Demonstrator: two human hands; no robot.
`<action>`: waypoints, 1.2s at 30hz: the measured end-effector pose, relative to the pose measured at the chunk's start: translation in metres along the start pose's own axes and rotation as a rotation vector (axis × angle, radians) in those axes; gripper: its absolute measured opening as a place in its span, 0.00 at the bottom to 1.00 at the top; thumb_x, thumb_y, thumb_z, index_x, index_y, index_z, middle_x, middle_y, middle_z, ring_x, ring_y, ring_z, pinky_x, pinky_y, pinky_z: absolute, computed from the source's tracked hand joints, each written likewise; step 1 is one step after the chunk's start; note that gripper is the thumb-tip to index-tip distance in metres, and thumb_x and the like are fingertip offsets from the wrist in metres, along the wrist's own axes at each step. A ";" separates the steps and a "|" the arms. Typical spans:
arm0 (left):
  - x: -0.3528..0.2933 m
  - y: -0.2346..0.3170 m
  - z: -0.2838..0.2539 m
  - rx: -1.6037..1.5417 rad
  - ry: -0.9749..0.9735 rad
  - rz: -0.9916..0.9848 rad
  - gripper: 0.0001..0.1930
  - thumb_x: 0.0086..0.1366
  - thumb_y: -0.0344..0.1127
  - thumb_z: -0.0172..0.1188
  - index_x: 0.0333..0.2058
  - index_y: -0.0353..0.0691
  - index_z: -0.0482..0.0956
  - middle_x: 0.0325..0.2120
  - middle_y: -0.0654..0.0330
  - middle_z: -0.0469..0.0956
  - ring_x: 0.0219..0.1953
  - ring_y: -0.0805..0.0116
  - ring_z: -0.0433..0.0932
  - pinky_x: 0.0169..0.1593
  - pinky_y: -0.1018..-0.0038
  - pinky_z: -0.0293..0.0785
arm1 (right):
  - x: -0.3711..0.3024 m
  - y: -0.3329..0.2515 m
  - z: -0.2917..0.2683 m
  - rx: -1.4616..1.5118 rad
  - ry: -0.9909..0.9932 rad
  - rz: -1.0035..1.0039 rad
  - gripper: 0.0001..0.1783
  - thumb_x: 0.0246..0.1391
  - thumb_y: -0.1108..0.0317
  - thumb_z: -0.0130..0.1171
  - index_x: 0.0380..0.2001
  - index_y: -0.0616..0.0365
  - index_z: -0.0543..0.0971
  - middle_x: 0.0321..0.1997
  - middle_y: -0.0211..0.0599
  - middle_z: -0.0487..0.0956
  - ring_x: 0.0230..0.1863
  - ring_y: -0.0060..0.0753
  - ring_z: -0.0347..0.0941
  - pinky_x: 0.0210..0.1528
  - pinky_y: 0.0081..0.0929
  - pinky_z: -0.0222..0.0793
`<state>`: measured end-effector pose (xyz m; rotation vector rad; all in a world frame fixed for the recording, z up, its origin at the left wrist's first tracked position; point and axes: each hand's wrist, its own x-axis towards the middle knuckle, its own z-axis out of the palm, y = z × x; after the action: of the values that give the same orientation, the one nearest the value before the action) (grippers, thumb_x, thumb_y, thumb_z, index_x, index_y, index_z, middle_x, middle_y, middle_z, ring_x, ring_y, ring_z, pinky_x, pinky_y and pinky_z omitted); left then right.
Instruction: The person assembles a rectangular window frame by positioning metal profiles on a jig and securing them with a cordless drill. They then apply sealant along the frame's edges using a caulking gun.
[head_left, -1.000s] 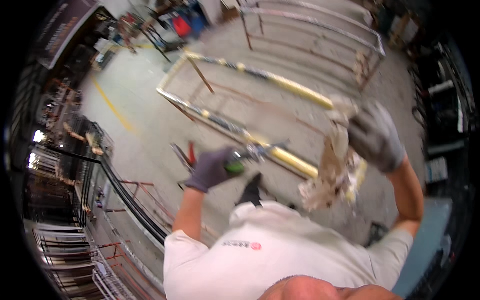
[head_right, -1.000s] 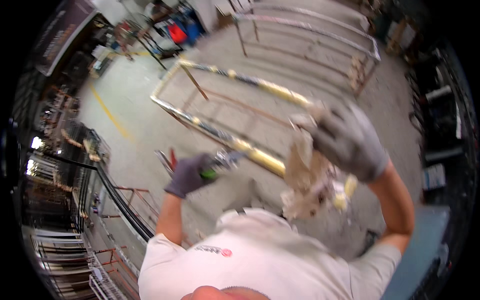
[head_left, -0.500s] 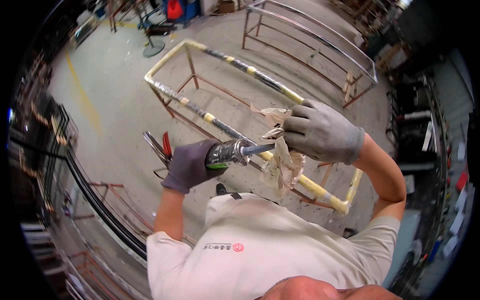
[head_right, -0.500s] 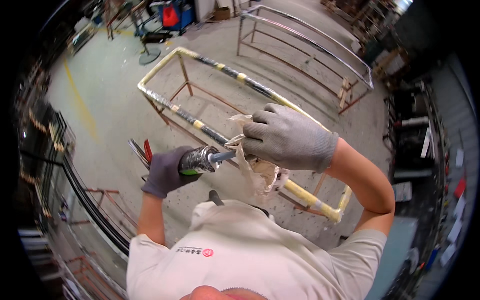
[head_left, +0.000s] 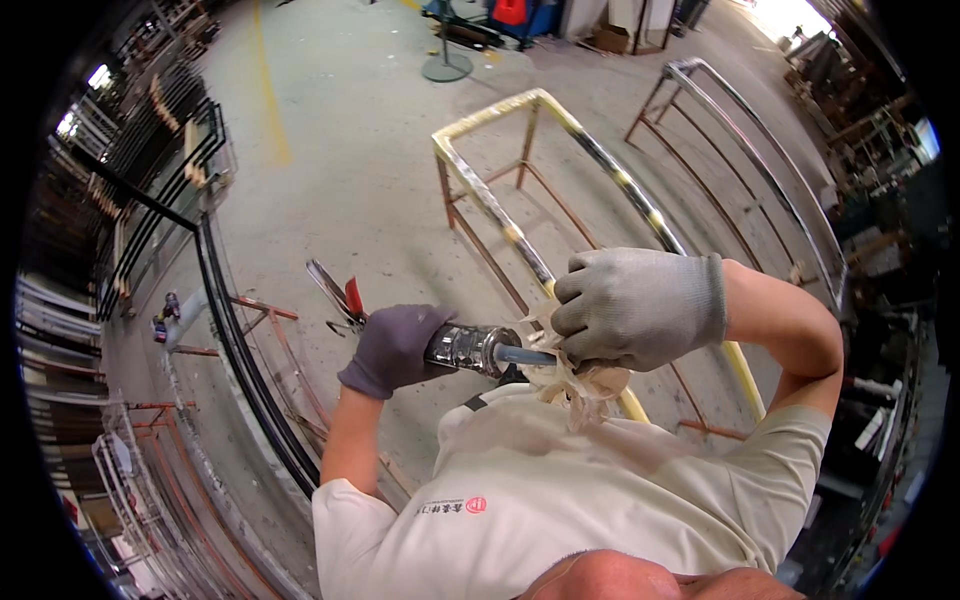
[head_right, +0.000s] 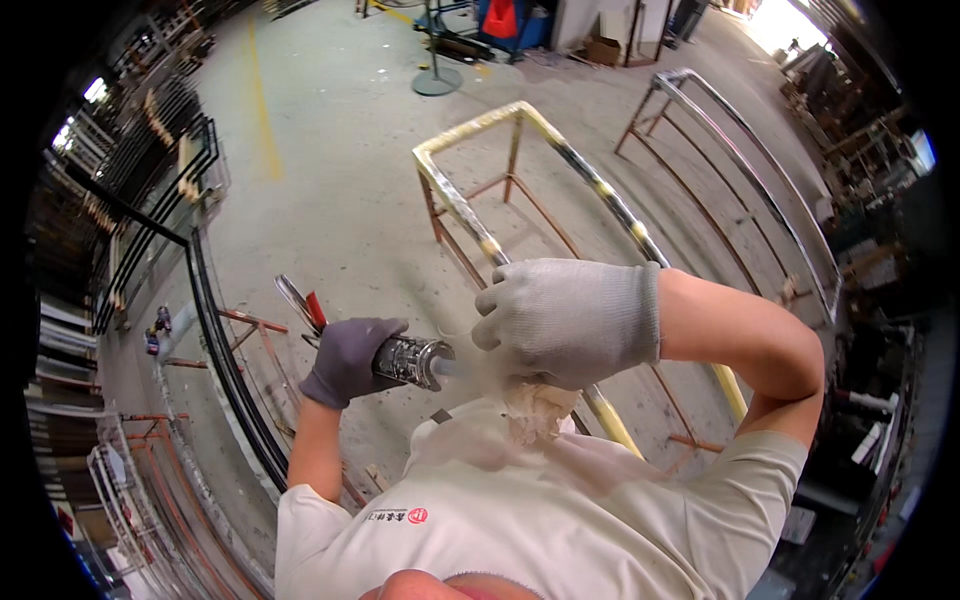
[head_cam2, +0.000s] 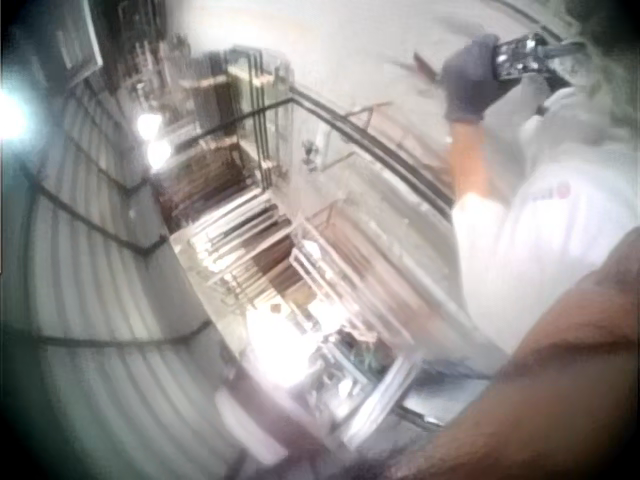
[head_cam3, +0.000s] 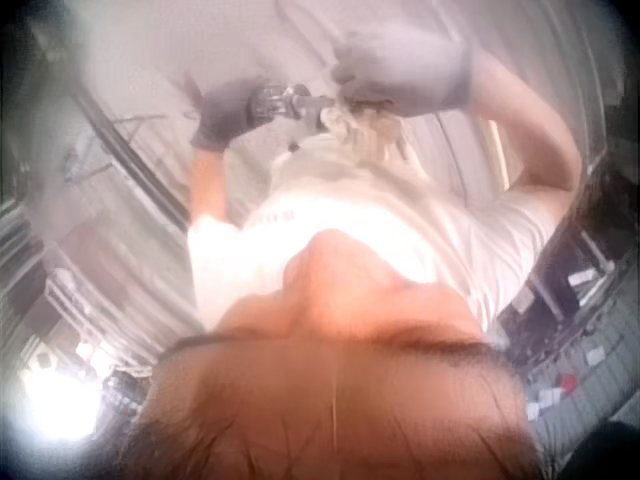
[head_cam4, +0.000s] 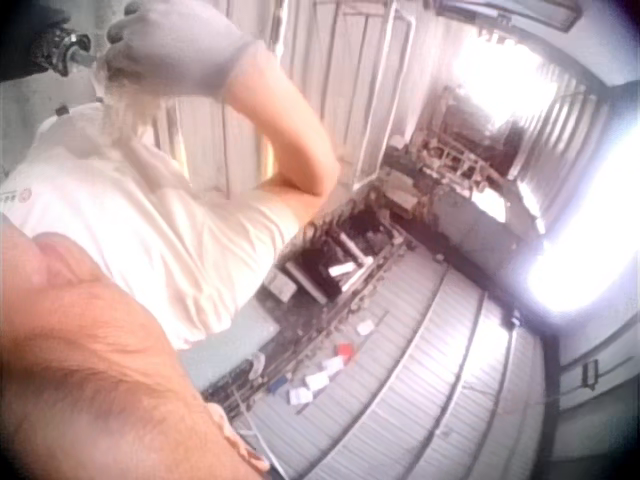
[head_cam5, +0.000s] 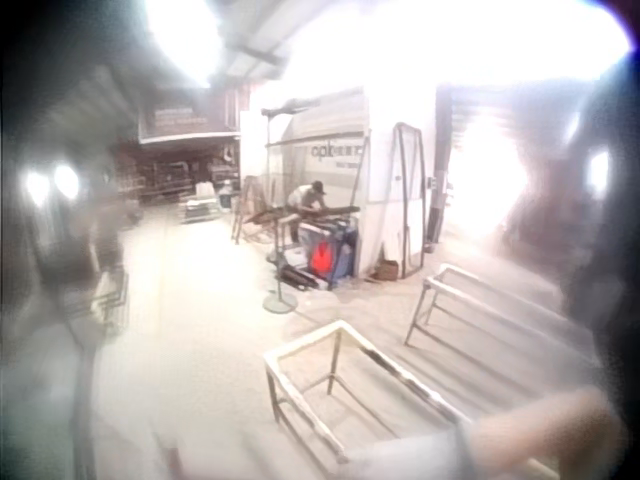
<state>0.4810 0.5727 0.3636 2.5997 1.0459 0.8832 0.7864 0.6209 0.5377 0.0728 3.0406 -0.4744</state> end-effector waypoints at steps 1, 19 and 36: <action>0.003 -0.009 -0.004 0.022 0.013 -0.043 0.32 0.41 0.48 0.77 0.45 0.42 0.78 0.28 0.57 0.80 0.27 0.54 0.81 0.32 0.62 0.78 | 0.009 0.019 -0.005 -0.023 -0.018 -0.032 0.07 0.46 0.63 0.64 0.26 0.53 0.79 0.29 0.28 0.75 0.36 0.36 0.72 0.42 0.34 0.67; 0.005 -0.225 -0.094 0.030 0.470 -0.920 0.25 0.48 0.40 0.77 0.43 0.37 0.81 0.31 0.56 0.85 0.32 0.66 0.85 0.38 0.71 0.79 | 0.128 0.545 -0.152 -1.016 0.836 0.598 0.17 0.64 0.55 0.55 0.51 0.50 0.76 0.37 0.36 0.81 0.36 0.43 0.80 0.35 0.41 0.76; -0.069 -0.547 -0.190 -0.232 0.470 -0.978 0.17 0.49 0.32 0.74 0.37 0.33 0.81 0.31 0.61 0.83 0.34 0.72 0.81 0.42 0.72 0.77 | 0.246 0.522 0.360 -0.046 0.229 1.710 0.13 0.60 0.61 0.52 0.43 0.49 0.83 0.48 0.55 0.80 0.40 0.57 0.81 0.43 0.50 0.77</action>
<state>0.0201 0.9180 0.2703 1.3823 1.9113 1.2087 0.5904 1.0170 0.0202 2.3735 1.9347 -0.1658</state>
